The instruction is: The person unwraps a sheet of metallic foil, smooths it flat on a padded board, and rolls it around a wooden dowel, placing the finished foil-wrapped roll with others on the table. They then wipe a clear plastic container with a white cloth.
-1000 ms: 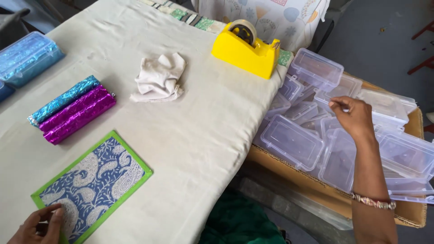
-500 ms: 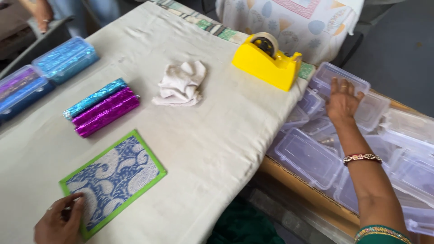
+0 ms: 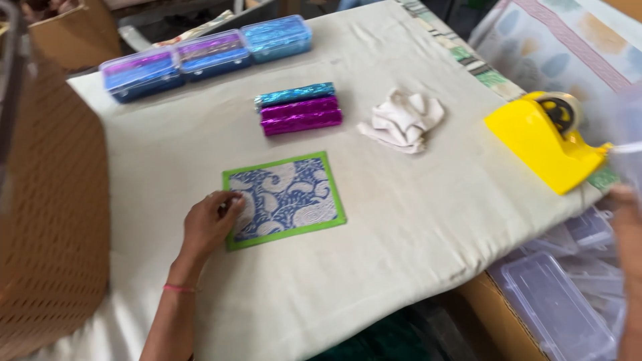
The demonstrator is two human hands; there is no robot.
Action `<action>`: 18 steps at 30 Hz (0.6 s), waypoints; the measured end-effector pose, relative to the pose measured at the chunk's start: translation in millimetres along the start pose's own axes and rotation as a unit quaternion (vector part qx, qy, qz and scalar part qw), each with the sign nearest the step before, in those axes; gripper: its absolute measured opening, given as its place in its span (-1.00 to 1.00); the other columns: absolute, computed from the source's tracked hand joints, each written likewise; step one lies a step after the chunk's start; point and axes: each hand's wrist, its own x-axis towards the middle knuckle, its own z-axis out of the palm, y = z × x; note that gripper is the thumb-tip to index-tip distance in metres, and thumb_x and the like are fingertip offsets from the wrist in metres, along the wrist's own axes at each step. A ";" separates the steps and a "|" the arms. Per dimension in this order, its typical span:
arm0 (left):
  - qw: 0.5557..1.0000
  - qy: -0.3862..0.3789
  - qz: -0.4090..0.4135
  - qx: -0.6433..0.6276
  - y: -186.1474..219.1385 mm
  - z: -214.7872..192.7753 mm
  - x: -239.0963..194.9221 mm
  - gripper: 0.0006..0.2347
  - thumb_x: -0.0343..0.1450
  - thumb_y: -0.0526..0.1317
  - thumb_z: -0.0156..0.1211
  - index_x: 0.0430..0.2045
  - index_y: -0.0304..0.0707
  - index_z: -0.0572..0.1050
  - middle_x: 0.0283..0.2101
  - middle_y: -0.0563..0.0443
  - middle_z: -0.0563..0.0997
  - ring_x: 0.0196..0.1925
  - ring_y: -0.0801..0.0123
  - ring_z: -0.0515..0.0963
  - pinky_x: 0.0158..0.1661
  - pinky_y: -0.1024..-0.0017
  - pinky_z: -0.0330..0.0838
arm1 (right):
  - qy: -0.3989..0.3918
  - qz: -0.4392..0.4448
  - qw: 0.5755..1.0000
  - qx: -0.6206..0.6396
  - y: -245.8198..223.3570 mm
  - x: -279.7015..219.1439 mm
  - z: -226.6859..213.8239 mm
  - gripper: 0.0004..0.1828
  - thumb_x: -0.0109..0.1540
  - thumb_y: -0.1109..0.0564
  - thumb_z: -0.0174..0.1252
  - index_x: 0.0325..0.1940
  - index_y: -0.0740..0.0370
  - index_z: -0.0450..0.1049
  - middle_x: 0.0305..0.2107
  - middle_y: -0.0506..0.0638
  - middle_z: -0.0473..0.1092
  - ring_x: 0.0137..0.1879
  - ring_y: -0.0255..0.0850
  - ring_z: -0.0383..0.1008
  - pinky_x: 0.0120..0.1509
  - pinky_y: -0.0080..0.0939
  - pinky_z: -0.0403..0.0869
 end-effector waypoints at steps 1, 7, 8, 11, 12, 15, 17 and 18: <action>1.000 -0.010 -0.011 -0.025 4.8 -2.7 2.5 -0.71 0.44 -0.01 0.21 -0.09 -0.14 0.64 -0.25 -0.01 0.68 -0.34 0.27 0.59 -0.27 0.33 0.48 | -0.014 0.004 0.998 0.056 -78.8 0.1 6.3 -0.72 0.54 0.18 0.17 0.29 0.36 0.38 0.01 0.07 0.44 0.04 -0.03 0.45 0.28 -0.08 0.50; 0.965 -0.010 0.018 -0.262 1.5 -10.5 -8.4 -0.27 0.32 0.15 0.27 0.36 -0.18 0.25 0.34 -0.15 0.37 0.34 0.12 0.39 0.15 0.18 0.39 | -0.124 -0.409 0.902 0.061 -385.3 11.7 131.3 -0.31 0.05 0.23 0.36 0.26 0.36 0.38 0.15 0.20 0.43 0.29 0.02 0.46 0.35 0.15 0.38; 0.965 -0.005 0.018 -0.261 3.2 -10.4 -10.5 -0.27 0.32 0.15 0.27 0.36 -0.18 0.25 0.34 -0.15 0.37 0.34 0.12 0.39 0.15 0.18 0.39 | -0.123 -0.413 0.900 0.064 -405.7 6.8 151.6 -0.31 0.05 0.23 0.36 0.26 0.36 0.38 0.15 0.20 0.43 0.29 0.02 0.46 0.35 0.15 0.38; 0.967 -0.032 0.056 -0.248 3.0 -8.7 -16.5 0.08 0.08 0.15 0.49 0.48 -0.16 -0.04 0.49 -0.21 0.09 0.52 -0.01 0.12 0.33 0.04 0.15 | -0.101 -0.494 0.863 0.031 -458.4 -10.7 200.3 -0.47 0.15 0.25 0.34 0.21 0.31 0.42 0.19 0.11 0.45 0.32 -0.05 0.47 0.32 0.08 0.39; 0.974 -0.043 0.062 -0.213 0.1 -7.6 -17.1 0.17 0.00 0.14 0.57 0.48 -0.16 -0.11 0.51 -0.23 0.04 0.55 -0.03 0.04 0.37 0.03 0.06 | -0.164 -0.502 0.848 0.050 -471.0 -14.6 209.3 -0.39 0.06 0.12 0.38 0.18 0.28 0.43 0.16 0.10 0.45 0.29 -0.03 0.46 0.26 0.11 0.39; 0.987 -0.064 0.071 -0.130 -0.7 -7.1 -12.6 0.30 -0.12 0.12 0.66 0.48 -0.16 -0.20 0.53 -0.25 -0.02 0.57 -0.07 -0.04 0.42 0.06 -0.05 | -0.251 -0.488 0.829 0.102 -477.9 -1.6 215.8 -0.34 0.02 -0.08 0.44 0.13 0.19 0.47 0.12 0.07 0.45 0.23 -0.02 0.44 0.21 0.16 0.37; 0.992 -0.074 0.065 -0.083 -0.8 -4.3 -9.6 0.34 -0.16 0.12 0.69 0.47 -0.15 -0.22 0.54 -0.25 -0.03 0.57 -0.08 -0.04 0.45 0.10 -0.06 | -0.281 -0.470 0.826 0.136 -452.5 25.0 224.4 -0.37 0.07 -0.15 0.47 0.11 0.14 0.49 0.11 0.04 0.45 0.21 -0.03 0.43 0.22 0.18 0.35; 0.992 -0.079 0.076 -0.059 -1.4 -1.8 -7.7 0.34 -0.16 0.13 0.68 0.47 -0.15 -0.22 0.54 -0.26 -0.04 0.56 -0.08 -0.02 0.44 0.12 -0.03 | -0.217 -0.421 0.869 0.147 -430.4 44.6 234.3 -0.41 0.11 -0.09 0.44 0.16 0.12 0.49 0.15 0.04 0.45 0.30 -0.02 0.40 0.33 0.13 0.35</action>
